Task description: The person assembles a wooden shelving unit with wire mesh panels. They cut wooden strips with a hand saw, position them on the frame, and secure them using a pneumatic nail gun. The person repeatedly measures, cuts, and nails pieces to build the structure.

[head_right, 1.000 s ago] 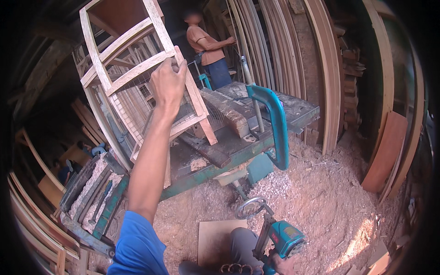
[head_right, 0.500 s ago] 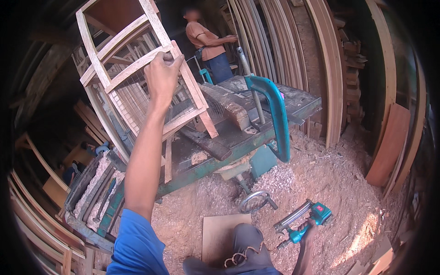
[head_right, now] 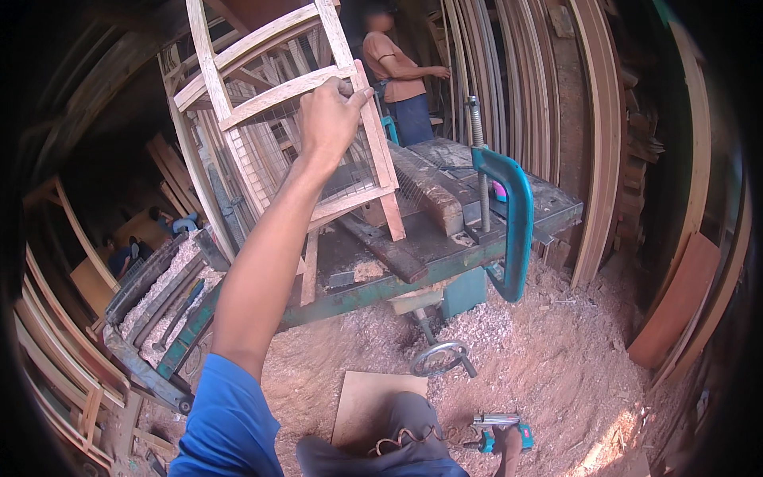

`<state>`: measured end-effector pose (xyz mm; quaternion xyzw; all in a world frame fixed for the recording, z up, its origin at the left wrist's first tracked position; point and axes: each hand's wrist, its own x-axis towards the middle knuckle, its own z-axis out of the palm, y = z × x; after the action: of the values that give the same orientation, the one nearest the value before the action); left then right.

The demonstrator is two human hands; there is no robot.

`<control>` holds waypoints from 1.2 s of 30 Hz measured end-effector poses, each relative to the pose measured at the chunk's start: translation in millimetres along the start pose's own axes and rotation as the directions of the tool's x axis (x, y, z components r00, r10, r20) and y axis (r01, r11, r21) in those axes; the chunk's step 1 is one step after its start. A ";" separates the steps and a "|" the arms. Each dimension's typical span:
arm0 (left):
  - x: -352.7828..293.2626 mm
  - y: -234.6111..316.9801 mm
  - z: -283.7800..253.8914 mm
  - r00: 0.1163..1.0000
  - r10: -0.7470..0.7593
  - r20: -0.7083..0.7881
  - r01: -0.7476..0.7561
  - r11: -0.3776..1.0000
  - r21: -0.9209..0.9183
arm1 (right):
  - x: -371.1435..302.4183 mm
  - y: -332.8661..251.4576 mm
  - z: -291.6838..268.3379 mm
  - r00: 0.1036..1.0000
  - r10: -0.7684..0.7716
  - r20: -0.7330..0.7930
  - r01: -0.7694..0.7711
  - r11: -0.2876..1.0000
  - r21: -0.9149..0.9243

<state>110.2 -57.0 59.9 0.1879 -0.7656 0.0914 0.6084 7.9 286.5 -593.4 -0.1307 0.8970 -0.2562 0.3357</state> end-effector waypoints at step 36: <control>-27.4 -45.2 -24.5 0.846 0.533 0.013 -0.515 0.811 0.277 | -202.7 -539.5 -277.0 -0.142 -0.666 -0.732 0.989 -0.130 -0.074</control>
<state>155.4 -84.3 35.4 0.0479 -0.7476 0.3649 0.5529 6.4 21.7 -11.4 -0.5360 0.4662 -0.6738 -0.2032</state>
